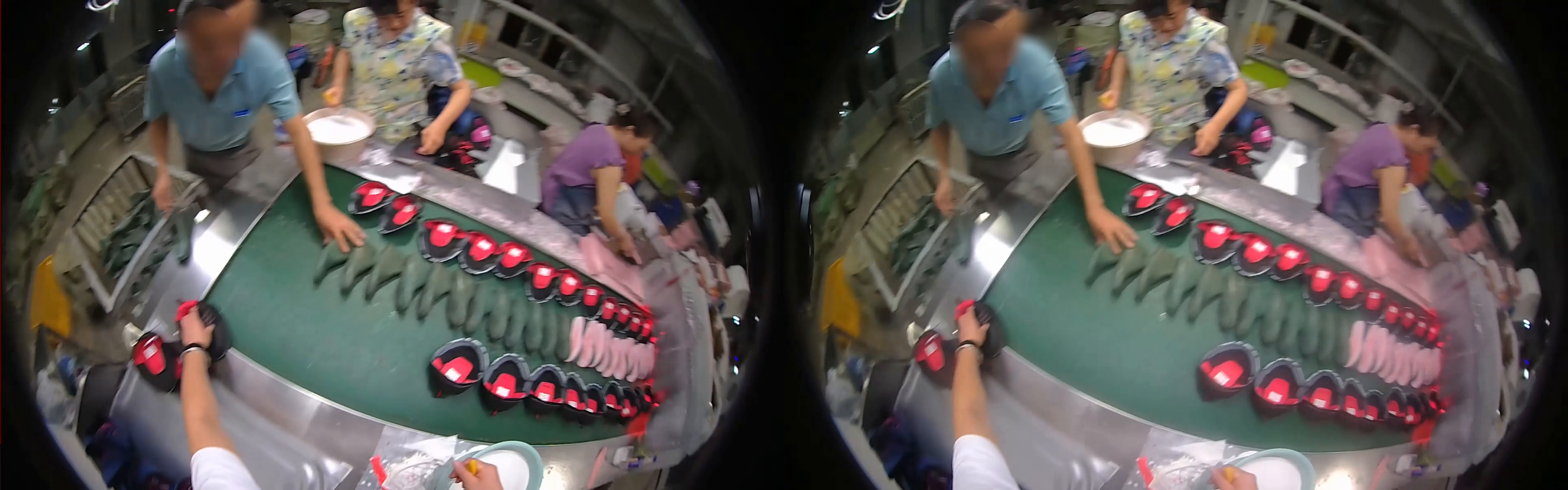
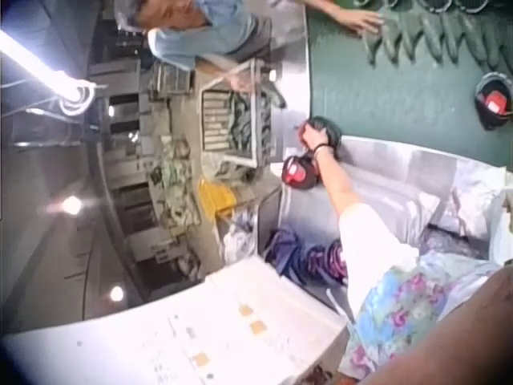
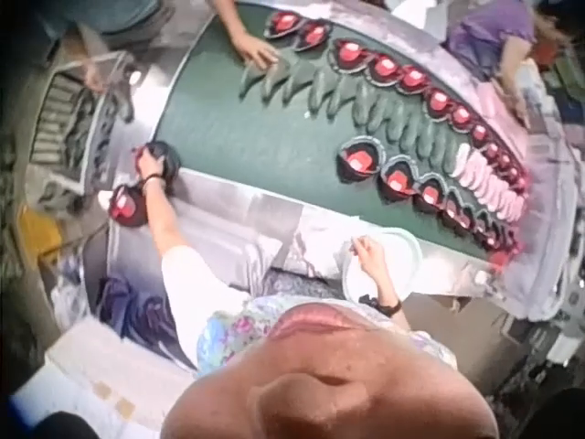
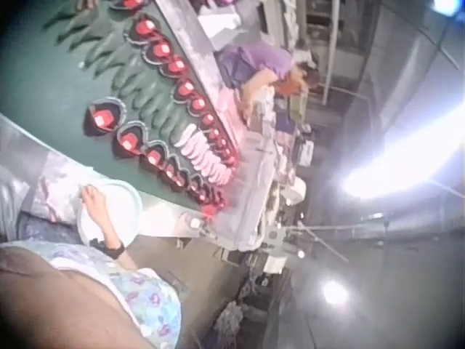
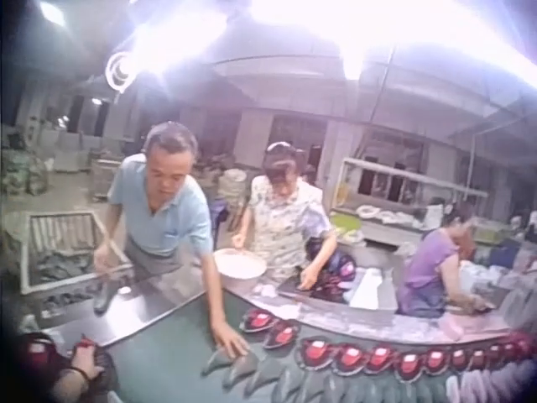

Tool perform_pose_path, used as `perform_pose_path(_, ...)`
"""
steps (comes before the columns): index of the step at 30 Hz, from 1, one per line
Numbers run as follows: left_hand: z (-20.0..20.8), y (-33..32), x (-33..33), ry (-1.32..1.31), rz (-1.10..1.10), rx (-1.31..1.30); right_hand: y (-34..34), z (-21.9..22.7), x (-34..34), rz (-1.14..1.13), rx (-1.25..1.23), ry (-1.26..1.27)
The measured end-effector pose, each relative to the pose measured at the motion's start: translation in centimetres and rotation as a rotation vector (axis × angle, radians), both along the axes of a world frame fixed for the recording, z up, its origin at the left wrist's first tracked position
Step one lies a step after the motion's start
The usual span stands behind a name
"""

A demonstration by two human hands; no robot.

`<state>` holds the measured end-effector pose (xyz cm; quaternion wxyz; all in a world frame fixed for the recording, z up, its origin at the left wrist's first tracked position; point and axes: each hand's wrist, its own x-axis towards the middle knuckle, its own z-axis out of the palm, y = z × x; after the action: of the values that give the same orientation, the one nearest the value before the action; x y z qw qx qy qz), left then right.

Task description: Applying glue to the interior of shoe uppers using a brush and a bowl of adhesive.

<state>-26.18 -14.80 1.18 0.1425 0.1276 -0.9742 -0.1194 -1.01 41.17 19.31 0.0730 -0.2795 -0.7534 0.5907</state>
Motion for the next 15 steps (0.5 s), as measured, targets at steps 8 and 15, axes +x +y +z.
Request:
perform_pose_path(8, 0.5, 11.9, 3.0, -0.072, -0.276, 0.549, -6.2, 8.2, -3.6, 0.201, 0.259, -0.069)
perform_pose_path(15, 16.0, 29.6, 19.8, 0.231, -1.343, 0.42, -3.6, 1.5, -0.1, 0.529, -0.148, -0.031)
